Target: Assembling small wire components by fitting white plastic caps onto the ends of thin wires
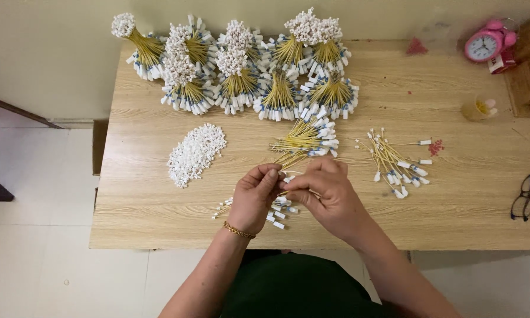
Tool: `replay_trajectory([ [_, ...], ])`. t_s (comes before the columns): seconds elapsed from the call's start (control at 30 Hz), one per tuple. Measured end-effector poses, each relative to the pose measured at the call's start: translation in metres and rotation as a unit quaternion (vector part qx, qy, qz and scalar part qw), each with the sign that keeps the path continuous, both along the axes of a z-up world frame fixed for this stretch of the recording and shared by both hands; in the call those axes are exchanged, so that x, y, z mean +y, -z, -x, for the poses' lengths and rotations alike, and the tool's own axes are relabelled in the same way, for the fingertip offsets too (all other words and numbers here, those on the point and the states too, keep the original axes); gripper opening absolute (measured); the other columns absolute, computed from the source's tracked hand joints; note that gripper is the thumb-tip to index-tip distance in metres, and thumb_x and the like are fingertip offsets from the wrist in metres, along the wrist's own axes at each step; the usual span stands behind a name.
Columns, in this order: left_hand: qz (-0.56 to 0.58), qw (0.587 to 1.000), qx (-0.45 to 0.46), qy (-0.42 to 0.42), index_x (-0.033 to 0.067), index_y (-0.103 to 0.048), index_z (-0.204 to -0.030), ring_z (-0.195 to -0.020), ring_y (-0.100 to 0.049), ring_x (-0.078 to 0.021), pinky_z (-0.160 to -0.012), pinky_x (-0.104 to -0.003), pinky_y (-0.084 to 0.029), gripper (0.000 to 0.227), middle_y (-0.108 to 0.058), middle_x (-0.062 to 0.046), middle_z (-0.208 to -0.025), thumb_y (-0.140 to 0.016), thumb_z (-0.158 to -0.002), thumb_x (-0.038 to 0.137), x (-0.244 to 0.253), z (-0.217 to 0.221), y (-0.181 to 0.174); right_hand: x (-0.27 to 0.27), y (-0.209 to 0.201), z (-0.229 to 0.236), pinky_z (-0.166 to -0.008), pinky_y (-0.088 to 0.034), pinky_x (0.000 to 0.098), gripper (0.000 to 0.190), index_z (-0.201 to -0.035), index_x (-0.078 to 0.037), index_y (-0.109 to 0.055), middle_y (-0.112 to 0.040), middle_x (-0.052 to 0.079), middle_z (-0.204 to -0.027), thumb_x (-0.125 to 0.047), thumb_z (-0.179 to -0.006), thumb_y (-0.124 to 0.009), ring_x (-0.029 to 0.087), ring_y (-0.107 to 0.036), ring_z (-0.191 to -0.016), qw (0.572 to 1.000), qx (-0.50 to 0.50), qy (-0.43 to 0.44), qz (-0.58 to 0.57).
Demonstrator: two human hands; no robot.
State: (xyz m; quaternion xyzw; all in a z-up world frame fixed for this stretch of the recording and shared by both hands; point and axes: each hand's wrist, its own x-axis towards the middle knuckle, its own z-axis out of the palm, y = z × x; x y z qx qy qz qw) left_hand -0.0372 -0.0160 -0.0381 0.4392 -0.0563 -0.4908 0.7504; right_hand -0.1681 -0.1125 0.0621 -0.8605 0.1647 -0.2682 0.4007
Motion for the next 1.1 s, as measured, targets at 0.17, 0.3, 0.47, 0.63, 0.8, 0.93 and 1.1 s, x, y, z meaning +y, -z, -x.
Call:
replay_trajectory([
  [0.17, 0.005, 1.0, -0.027, -0.001, -0.0024, -0.063, -0.107, -0.078, -0.071, -0.0194, -0.072, -0.03, -0.061, 0.018, -0.066, -0.01, -0.086, -0.059, -0.095, 0.01, 0.003, 0.002, -0.003, -0.001, -0.007, -0.006, -0.093, -0.034, 0.0355, 0.006, -0.09, -0.023, -0.074, -0.063, -0.006, -0.066, -0.027, -0.086, -0.072, 0.017, -0.058, -0.085, 1.0, 0.007, 0.008, 0.004],
  [0.3, 0.02, 0.999, -0.04, 0.009, -0.0014, -0.064, -0.104, -0.075, -0.071, -0.0203, -0.07, -0.03, -0.062, 0.015, -0.065, -0.011, -0.083, -0.06, -0.094, 0.009, 0.008, 0.003, -0.007, -0.001, -0.011, -0.005, -0.089, -0.034, 0.0434, 0.007, -0.089, -0.017, -0.071, -0.058, 0.0, -0.062, -0.023, -0.09, -0.068, 0.022, -0.057, -0.082, 0.997, 0.048, 0.05, 0.03],
  [0.47, 0.03, 0.999, -0.027, 0.012, -0.0029, -0.063, -0.104, -0.076, -0.071, -0.0209, -0.072, -0.031, -0.062, 0.016, -0.066, -0.013, -0.085, -0.059, -0.094, 0.009, 0.009, 0.007, -0.009, -0.002, -0.002, -0.004, -0.091, -0.033, 0.039, 0.006, -0.083, -0.02, -0.07, -0.055, -0.004, -0.061, -0.023, -0.088, -0.068, 0.019, -0.058, -0.084, 0.996, 0.049, 0.068, 0.042],
  [0.63, 0.037, 0.999, -0.018, 0.014, -0.0032, -0.063, -0.104, -0.076, -0.072, -0.0214, -0.072, -0.031, -0.062, 0.015, -0.066, -0.013, -0.085, -0.059, -0.094, 0.007, 0.008, 0.008, -0.01, -0.002, -0.001, -0.003, -0.09, -0.032, 0.0392, 0.005, -0.081, -0.021, -0.069, -0.054, -0.005, -0.06, -0.023, -0.086, -0.069, 0.019, -0.058, -0.086, 0.995, 0.057, 0.076, 0.044],
  [0.8, 0.042, 0.999, -0.006, 0.021, -0.0028, -0.062, -0.104, -0.076, -0.072, -0.0215, -0.073, -0.032, -0.062, 0.015, -0.066, -0.013, -0.086, -0.059, -0.094, 0.008, 0.006, 0.01, -0.007, -0.004, 0.0, -0.001, -0.09, -0.033, 0.039, 0.005, -0.079, -0.021, -0.068, -0.052, -0.004, -0.06, -0.021, -0.084, -0.071, 0.019, -0.058, -0.086, 0.994, 0.055, 0.083, 0.034],
  [0.93, 0.043, 0.999, -0.005, 0.023, -0.0028, -0.062, -0.105, -0.076, -0.072, -0.0213, -0.072, -0.032, -0.062, 0.015, -0.066, -0.013, -0.086, -0.059, -0.094, 0.008, 0.006, 0.01, -0.004, -0.003, 0.001, -0.001, -0.089, -0.034, 0.0386, 0.005, -0.079, -0.02, -0.067, -0.053, -0.004, -0.061, -0.02, -0.084, -0.07, 0.02, -0.059, -0.086, 0.995, 0.045, 0.083, 0.034],
  [1.1, 0.039, 0.999, 0.004, 0.031, -0.0018, -0.062, -0.105, -0.076, -0.071, -0.0206, -0.071, -0.031, -0.062, 0.016, -0.065, -0.012, -0.086, -0.059, -0.094, 0.01, 0.005, 0.009, -0.005, -0.007, 0.001, -0.001, -0.088, -0.035, 0.0401, 0.007, -0.078, -0.019, -0.067, -0.053, -0.003, -0.06, -0.017, -0.08, -0.073, 0.022, -0.06, -0.086, 0.994, 0.047, 0.082, 0.048],
])
